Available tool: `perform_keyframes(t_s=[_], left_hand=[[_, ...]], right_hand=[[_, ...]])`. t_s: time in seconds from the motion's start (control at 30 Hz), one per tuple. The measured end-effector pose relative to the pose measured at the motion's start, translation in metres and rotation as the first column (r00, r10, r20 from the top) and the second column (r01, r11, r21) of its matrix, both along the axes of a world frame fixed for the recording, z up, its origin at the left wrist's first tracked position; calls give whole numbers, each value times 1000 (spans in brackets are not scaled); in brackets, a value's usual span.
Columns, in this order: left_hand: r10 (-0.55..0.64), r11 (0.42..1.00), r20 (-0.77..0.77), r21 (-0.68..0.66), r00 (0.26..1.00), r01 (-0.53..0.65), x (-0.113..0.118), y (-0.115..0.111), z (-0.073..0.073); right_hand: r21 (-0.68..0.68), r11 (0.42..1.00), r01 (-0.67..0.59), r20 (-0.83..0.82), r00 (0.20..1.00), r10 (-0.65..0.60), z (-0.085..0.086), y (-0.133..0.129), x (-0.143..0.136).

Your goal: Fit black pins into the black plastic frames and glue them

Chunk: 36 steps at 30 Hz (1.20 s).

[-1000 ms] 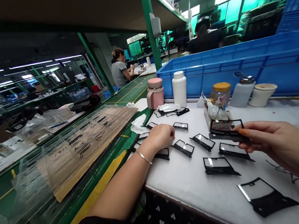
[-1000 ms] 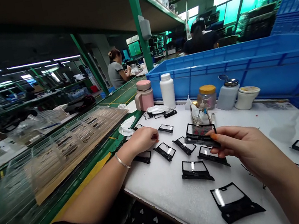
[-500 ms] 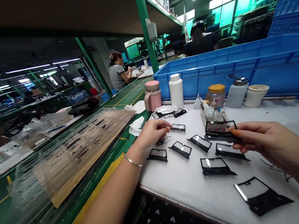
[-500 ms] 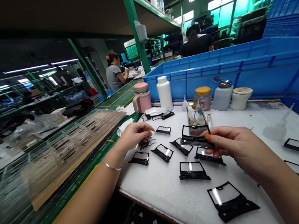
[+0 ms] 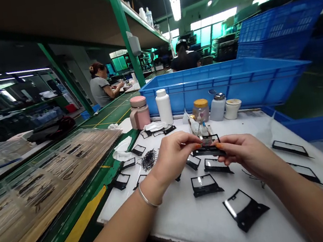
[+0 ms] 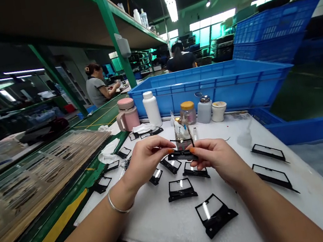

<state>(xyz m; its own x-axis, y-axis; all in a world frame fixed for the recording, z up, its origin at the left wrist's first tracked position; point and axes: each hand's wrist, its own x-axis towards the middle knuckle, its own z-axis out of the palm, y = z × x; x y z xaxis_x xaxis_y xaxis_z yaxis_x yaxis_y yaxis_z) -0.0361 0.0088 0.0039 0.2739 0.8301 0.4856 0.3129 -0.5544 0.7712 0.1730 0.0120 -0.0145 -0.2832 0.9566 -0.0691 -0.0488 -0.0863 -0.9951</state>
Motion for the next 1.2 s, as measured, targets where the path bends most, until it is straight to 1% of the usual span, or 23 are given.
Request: perform_keyframes(t_s=[0.07, 0.1, 0.13, 0.2, 0.27, 0.37, 0.43, 0.5, 0.7, 0.83, 1.03, 1.2], left_hand=[[67, 981, -93, 185, 993, -49, 2, -1, -6], [87, 968, -119, 244, 989, -56, 2, -2, -9], [102, 959, -130, 276, 986, -63, 2, -2, -11], [129, 955, -103, 280, 986, -96, 1, -4, -15], [139, 967, -20, 217, 990, -132, 3, -4, -18], [115, 992, 112, 35, 987, -119, 6, -5, -21], [91, 995, 140, -63, 986, -83, 8, -4, -23], [80, 991, 138, -115, 987, -65, 8, -4, -24], [87, 971, 181, -234, 980, -43, 8, -2, -24], [81, 959, 214, -283, 973, -18, 8, -2, -23], [58, 949, 239, -316, 969, 21, 9, -3, -22], [51, 945, 193, -327, 980, 15, 8, -2, -21]], right_hand=[[-3, 1000, 4, -13, 1000, -4, -2, 1, 0], [-4, 1000, 6, -17, 1000, -6, -3, 1, -1], [-6, 1000, 11, -21, 1000, -11, -3, 1, -1], [-11, 1000, 25, -22, 999, -26, -3, 1, -4], [-16, 999, 35, -21, 999, -35, -3, 0, -6], [-21, 999, 37, -31, 999, -37, -1, -3, -8], [-20, 999, 38, -33, 999, -39, -1, -4, -8], [-14, 999, 38, -30, 999, -38, -1, -5, -8], [-19, 999, 29, -28, 999, -30, -2, -5, -10], [-18, 999, 30, -13, 999, -31, -1, -5, -11], [-12, 1000, 9, 6, 1000, -9, -2, -5, -10], [9, 999, -35, 19, 999, 35, -3, -6, -11]])
